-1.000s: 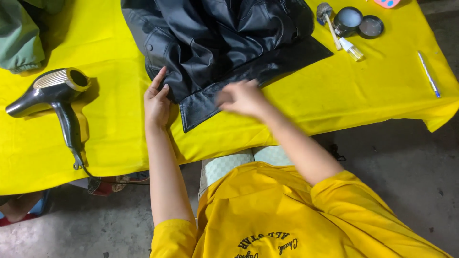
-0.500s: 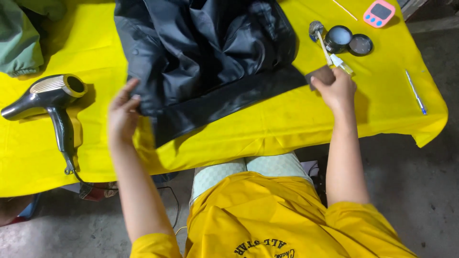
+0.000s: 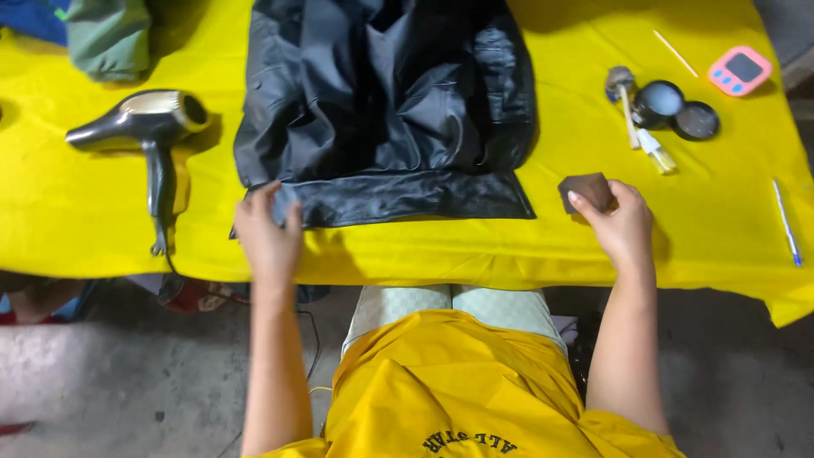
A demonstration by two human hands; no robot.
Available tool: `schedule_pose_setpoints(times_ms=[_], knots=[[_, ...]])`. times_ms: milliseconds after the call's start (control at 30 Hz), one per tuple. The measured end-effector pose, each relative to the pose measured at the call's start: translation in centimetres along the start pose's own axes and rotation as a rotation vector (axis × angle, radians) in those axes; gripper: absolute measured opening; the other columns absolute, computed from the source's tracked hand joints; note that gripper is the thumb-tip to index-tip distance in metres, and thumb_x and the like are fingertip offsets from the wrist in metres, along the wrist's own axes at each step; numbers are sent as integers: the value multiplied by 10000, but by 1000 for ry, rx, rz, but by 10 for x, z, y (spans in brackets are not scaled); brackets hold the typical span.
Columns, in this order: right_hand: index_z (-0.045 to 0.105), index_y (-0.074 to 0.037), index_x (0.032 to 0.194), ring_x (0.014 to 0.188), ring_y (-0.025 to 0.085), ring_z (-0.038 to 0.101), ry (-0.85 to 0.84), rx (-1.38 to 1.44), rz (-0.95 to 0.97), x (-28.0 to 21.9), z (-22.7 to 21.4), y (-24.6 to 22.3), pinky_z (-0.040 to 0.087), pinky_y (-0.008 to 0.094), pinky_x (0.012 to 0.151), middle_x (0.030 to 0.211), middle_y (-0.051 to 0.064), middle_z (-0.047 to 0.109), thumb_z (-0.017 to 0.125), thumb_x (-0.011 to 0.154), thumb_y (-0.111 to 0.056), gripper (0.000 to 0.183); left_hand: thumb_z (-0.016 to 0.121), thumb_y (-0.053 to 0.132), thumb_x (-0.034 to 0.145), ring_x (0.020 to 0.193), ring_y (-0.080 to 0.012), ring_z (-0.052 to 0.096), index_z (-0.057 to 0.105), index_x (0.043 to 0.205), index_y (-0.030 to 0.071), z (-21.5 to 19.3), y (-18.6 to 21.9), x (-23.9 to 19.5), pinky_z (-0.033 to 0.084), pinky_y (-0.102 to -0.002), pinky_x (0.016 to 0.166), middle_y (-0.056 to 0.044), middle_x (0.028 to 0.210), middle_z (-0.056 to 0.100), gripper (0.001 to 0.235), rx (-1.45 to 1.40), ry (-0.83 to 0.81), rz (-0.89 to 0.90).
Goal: The person uses a small brown sponge to rub and clean the surface of a black leather jacket laid out on a yellow table. They work on the lower hem and front sections, occasionally dipping the sponge into a small container. Finally, they lift and unfold the jacket to display the cleaned area.
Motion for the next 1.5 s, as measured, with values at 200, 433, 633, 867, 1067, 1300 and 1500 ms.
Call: schedule_pose_setpoints(times_ms=[200, 433, 633, 867, 1067, 1300, 1500], knots=[[686, 37, 1275, 1217, 495, 591, -56, 34, -71, -19, 8, -31, 532, 513, 964, 1327, 272, 618, 838, 905, -391, 586, 936, 318, 801, 1131, -410, 507, 564, 1309, 59, 7, -53, -28, 465, -536, 922, -174, 1158, 486, 681, 339, 53, -319], [674, 6, 1308, 1276, 444, 572, -159, 71, -109, -32, 29, -43, 532, 501, 1003, 1398, 210, 611, 826, 872, -436, 639, 836, 440, 874, 844, -443, 708, 788, 978, 113, 43, -131, 2, 512, -521, 729, -162, 804, 725, 345, 135, -222, -462], [758, -77, 1036, 925, 201, 709, -507, 663, -150, -65, 85, -92, 588, 329, 838, 952, 60, 744, 854, 832, -203, 258, 777, 238, 961, 979, -205, 649, 695, 1133, 31, 48, 54, -1, 570, -364, 893, -100, 973, 672, 281, -984, -250, -432], [735, -65, 1092, 1341, 468, 546, -1042, 1516, -272, -130, 109, -164, 499, 479, 1001, 1518, 266, 529, 856, 800, -503, 540, 692, 186, 1004, 930, -179, 672, 624, 1130, 38, 97, 167, -37, 608, -401, 857, -67, 938, 684, 207, -1323, -482, -490], [653, -231, 1338, 1458, 341, 415, -1062, 1937, 112, -116, 163, -148, 319, 553, 1176, 1571, 127, 464, 482, 962, -660, 596, 711, 165, 982, 1048, -346, 727, 614, 1230, 26, 97, 159, -54, 585, -492, 929, -211, 1099, 718, 300, -1291, -694, -487], [691, -297, 1194, 1233, 215, 618, -915, 1916, 258, -111, 153, -165, 397, 491, 1116, 1355, 16, 664, 568, 992, -543, 340, 662, 188, 987, 1065, -406, 732, 614, 1168, 42, 13, 162, -40, 581, -526, 906, -232, 1081, 749, 237, -628, -1043, -91], [714, -144, 1012, 910, 120, 723, -429, 1408, 348, -106, 116, -138, 553, 276, 872, 960, -22, 735, 776, 928, -219, 129, 700, 206, 963, 947, -424, 732, 689, 1087, 79, -45, 166, 38, 553, -535, 852, -170, 949, 767, 178, -313, -779, 209]])
Point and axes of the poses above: each hand's wrist, its own x-axis towards the middle knuckle, its own z-axis out of the palm, y = z × x, the point moved 8 cm from there along x, towards the middle knuckle
